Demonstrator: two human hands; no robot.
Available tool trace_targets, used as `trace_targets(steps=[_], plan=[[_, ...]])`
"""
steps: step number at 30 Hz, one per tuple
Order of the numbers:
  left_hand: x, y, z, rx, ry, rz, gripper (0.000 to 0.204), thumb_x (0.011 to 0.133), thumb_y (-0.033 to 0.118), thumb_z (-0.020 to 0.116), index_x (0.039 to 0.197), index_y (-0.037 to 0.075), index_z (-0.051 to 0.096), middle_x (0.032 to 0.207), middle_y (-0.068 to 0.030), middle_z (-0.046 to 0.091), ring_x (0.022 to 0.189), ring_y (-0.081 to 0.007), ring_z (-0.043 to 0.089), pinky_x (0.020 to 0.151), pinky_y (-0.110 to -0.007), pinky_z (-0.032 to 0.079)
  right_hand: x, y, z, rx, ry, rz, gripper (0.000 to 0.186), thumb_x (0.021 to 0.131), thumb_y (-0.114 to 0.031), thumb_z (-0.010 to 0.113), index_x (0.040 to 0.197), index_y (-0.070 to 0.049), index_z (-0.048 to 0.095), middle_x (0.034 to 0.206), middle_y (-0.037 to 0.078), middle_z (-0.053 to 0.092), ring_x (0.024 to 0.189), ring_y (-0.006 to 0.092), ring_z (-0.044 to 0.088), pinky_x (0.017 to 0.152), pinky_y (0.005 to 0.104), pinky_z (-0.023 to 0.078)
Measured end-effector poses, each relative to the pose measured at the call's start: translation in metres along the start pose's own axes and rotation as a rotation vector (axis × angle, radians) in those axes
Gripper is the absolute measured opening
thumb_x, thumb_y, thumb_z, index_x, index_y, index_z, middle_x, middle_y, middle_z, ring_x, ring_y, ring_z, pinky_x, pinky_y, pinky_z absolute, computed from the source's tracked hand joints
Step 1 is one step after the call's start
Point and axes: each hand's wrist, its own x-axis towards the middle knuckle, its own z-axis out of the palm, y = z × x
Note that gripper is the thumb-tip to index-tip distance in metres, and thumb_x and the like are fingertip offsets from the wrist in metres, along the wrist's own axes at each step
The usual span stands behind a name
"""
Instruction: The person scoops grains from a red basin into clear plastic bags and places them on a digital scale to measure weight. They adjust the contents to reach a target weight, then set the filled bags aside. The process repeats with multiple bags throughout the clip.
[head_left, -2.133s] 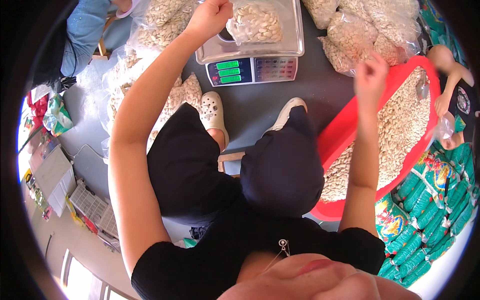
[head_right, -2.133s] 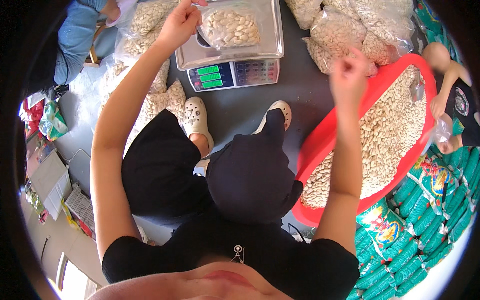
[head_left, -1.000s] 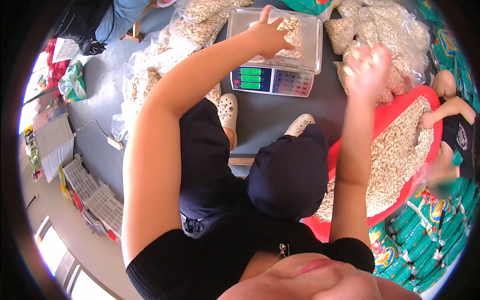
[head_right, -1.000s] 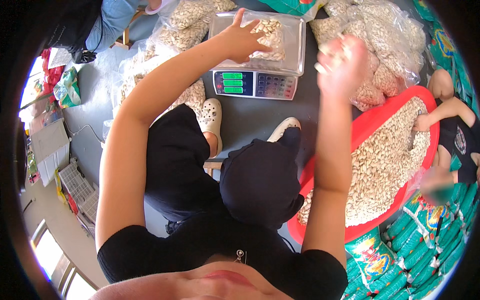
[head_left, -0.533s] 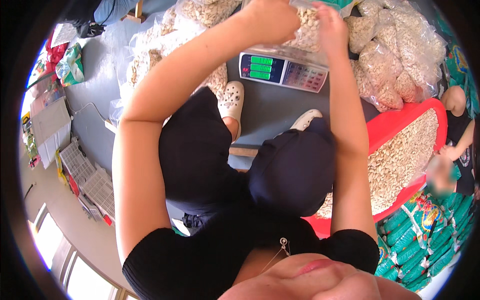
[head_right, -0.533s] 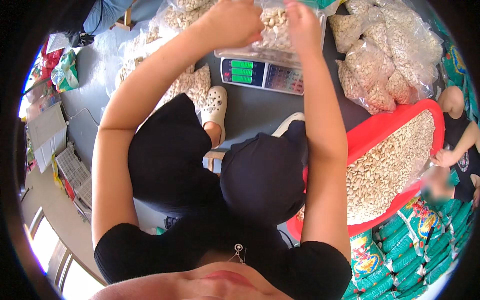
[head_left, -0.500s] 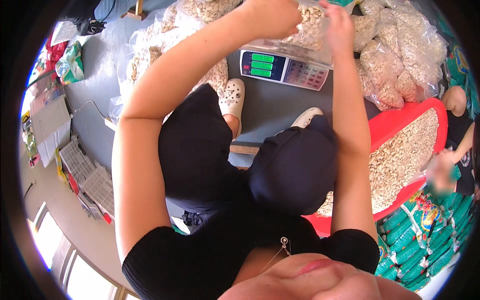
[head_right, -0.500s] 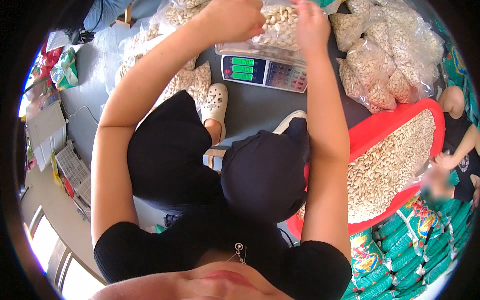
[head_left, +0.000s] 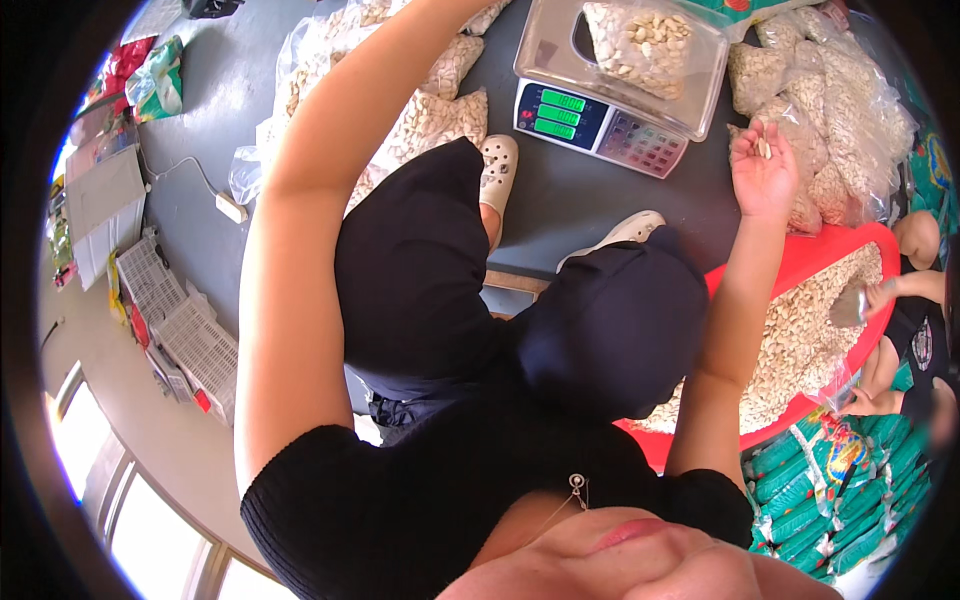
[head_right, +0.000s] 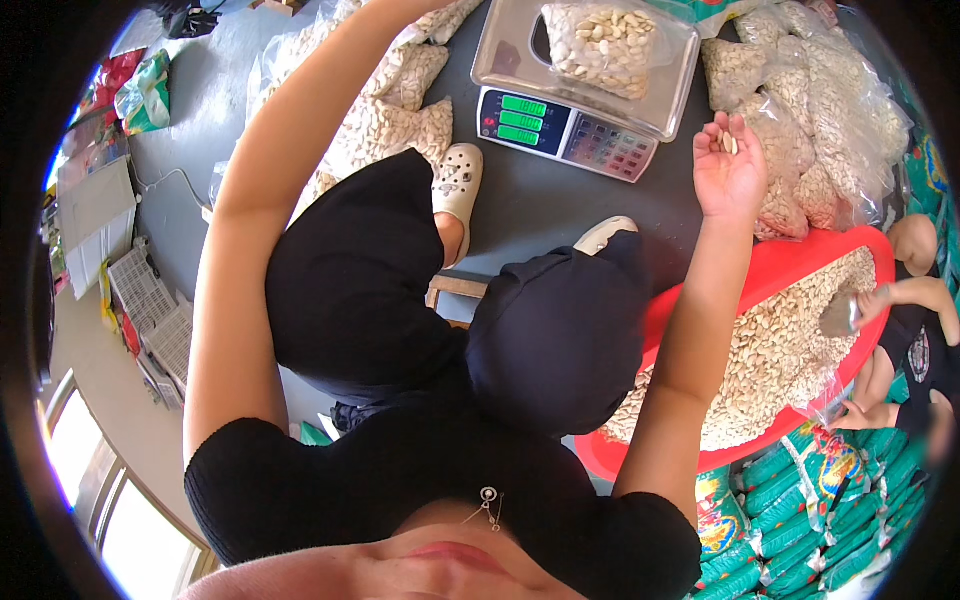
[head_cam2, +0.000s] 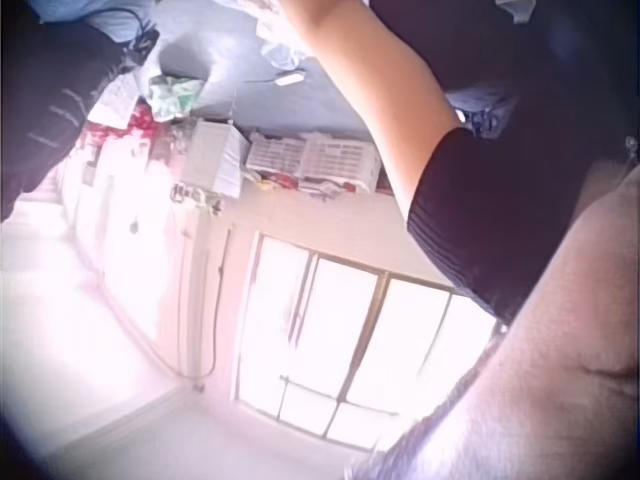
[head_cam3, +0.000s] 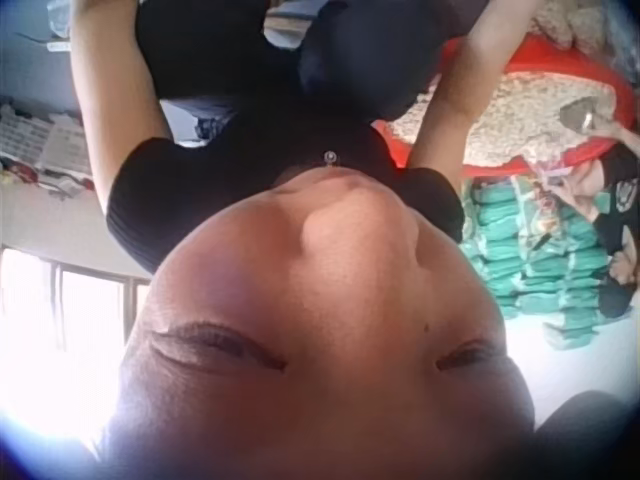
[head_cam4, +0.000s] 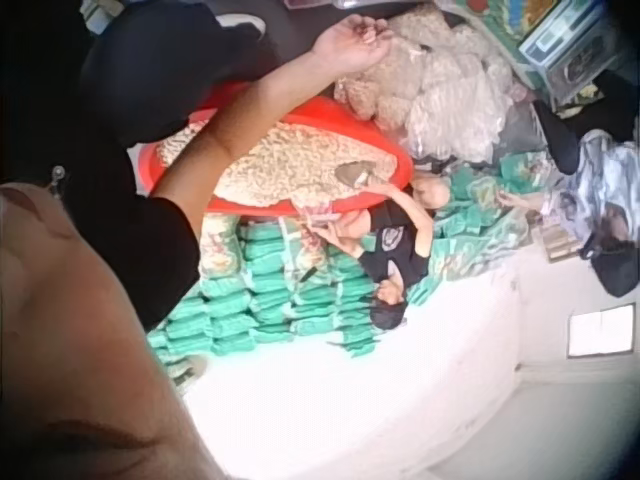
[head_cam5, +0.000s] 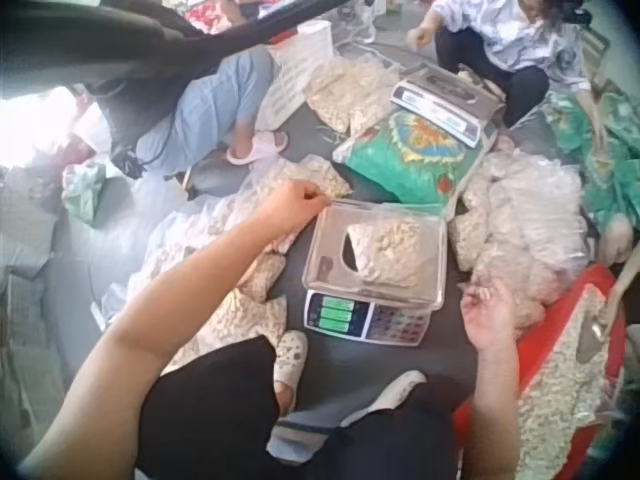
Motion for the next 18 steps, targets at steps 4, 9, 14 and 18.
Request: trace_targets(steps=[4, 9, 14, 18], plan=[[-0.006, -0.002, -0.007, 0.006, -0.053, -0.053, 0.029, 0.081, 0.032, 0.063, 0.089, 0.006, 0.071, 0.08, -0.0139, 0.069, 0.075, -0.025, 0.066, 0.069, -0.036, 0.051, -0.013, 0.005, 0.007, 0.066, -0.068, 0.021, 0.023, 0.096, -0.024, 0.046, 0.088, -0.005, 0.057, 0.084, 0.01, 0.058, 0.07, 0.0202, 0.05, 0.061, 0.0322, 0.044], [-0.004, -0.004, 0.004, -0.053, -0.042, 0.082, 0.036, 0.08, 0.035, 0.065, 0.101, 0.006, 0.067, 0.091, -0.0177, 0.067, 0.082, -0.0284, 0.066, 0.075, -0.039, 0.051, -0.008, 0.008, 0.017, 0.094, -0.202, 0.115, 0.028, 0.096, -0.027, 0.048, 0.075, -0.008, 0.052, 0.076, 0.006, 0.051, 0.061, 0.0156, 0.04, 0.049, 0.0263, 0.035], [-0.007, 0.068, 0.051, 0.3, -0.108, 0.259, 0.06, 0.076, 0.043, 0.071, 0.123, 0.01, 0.052, 0.123, -0.028, 0.052, 0.105, -0.0408, 0.056, 0.089, -0.045, 0.048, 0.002, 0.015, 0.024, 0.09, -0.112, 0.081, 0.032, 0.096, -0.029, 0.048, 0.069, -0.011, 0.048, 0.068, 0.002, 0.044, 0.056, 0.0137, 0.036, 0.045, 0.0253, 0.029], [0.034, 0.08, 0.109, 0.468, -0.523, 0.071, 0.089, 0.06, 0.072, 0.07, 0.127, 0.016, 0.058, 0.139, -0.0214, 0.042, 0.126, -0.0386, 0.041, 0.096, -0.046, 0.044, 0.021, 0.027, 0.025, 0.081, -0.169, 0.112, 0.027, 0.098, -0.026, 0.043, 0.076, -0.013, 0.048, 0.06, -0.002, 0.035, 0.052, 0.012, 0.033, 0.044, 0.0238, 0.028]])
